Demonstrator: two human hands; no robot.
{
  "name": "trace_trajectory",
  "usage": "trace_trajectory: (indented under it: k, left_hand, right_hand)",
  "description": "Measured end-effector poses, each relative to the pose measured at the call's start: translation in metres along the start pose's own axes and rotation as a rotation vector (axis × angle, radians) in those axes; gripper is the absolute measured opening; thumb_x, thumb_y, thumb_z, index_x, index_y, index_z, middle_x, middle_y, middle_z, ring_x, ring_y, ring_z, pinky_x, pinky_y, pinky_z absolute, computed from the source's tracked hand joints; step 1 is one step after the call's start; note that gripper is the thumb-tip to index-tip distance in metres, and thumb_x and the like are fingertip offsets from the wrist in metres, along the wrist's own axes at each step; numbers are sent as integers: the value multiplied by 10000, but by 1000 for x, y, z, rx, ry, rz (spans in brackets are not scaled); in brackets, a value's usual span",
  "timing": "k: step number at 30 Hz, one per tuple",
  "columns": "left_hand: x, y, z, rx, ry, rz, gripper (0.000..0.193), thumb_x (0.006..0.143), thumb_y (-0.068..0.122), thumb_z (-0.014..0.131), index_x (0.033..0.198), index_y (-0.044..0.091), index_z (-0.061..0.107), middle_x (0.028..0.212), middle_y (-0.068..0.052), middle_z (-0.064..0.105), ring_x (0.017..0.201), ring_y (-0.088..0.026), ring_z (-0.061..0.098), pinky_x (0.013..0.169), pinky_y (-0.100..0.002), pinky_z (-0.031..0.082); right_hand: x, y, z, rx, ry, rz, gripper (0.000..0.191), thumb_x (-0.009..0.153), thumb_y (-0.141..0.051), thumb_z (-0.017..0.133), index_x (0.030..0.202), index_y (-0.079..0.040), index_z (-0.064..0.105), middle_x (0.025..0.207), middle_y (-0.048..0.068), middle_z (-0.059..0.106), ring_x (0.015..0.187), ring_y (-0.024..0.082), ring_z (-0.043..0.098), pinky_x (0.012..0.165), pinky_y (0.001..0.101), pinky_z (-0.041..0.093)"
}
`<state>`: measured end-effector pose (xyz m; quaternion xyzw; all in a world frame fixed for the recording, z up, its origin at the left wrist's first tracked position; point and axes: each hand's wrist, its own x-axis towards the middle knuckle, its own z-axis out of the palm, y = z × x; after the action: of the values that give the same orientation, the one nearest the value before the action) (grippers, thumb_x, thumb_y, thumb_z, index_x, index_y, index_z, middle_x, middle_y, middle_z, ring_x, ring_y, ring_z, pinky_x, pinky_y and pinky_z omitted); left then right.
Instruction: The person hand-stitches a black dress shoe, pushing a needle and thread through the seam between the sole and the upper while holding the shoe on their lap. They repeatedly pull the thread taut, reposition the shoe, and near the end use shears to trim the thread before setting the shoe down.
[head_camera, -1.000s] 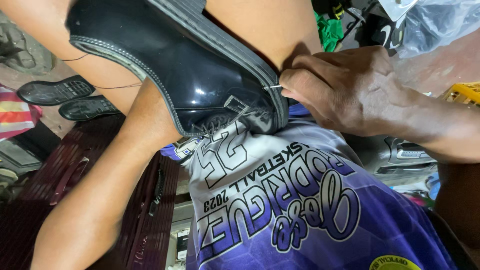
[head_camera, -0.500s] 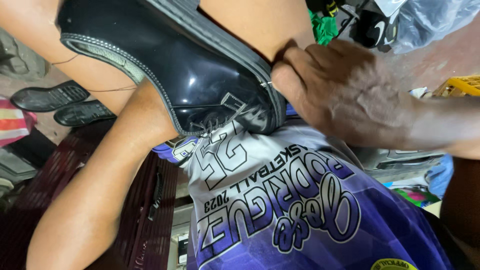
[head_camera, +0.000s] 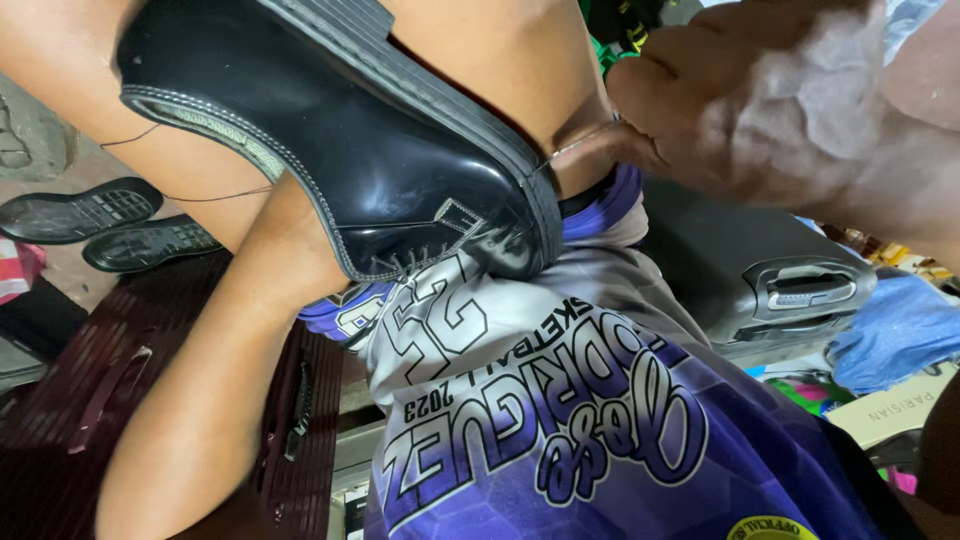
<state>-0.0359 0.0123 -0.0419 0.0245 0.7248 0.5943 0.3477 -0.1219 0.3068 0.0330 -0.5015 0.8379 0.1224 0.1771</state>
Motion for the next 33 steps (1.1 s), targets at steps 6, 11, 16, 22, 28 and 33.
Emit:
trace_trajectory:
  k: [6,11,16,22,28,33]
  left_hand:
    - [-20,45,-5,-20,159,48,196,820,11,715,1007,-16,663,905,-71,713,810,-138,645,723,-299,524]
    - [-55,77,3,475,673,182,167,897,11,710,1061,11,680,961,-53,687,845,-125,627,725,-272,507]
    - [-52,120,28,662,660,528,215,906,91,760,1105,38,699,1019,-50,663,833,-150,616,619,-264,483]
    - [-7,107,75,922,401,453,272,913,145,777,1160,60,703,1109,-55,641,874,-189,617,575,-264,495]
    - [-2,80,76,661,402,374,152,1016,60,686,1143,67,602,1123,-70,622,963,-250,623,724,-362,556]
    - [-7,87,62,313,382,368,187,996,-47,667,1130,36,567,1012,-97,607,879,-264,625,767,-360,548]
  right_hand:
    - [-28,10,23,285,171,31,467,925,-504,692,723,-87,639,651,61,580,595,236,608,567,373,462]
    - [-40,11,25,379,174,138,440,972,-489,720,773,-102,654,690,44,589,607,221,602,575,356,446]
    - [-43,2,24,221,254,129,486,1002,-555,698,761,-144,602,688,22,557,641,209,618,621,338,447]
    - [-42,-5,24,60,254,179,535,953,-652,650,675,-206,556,640,-34,519,613,173,606,657,342,408]
    - [-29,-13,27,467,311,103,381,1011,-518,645,854,-171,650,801,-40,614,698,165,642,635,324,472]
    - [-13,-14,47,905,362,-100,473,884,-440,789,713,-43,596,701,69,590,621,302,599,549,418,443]
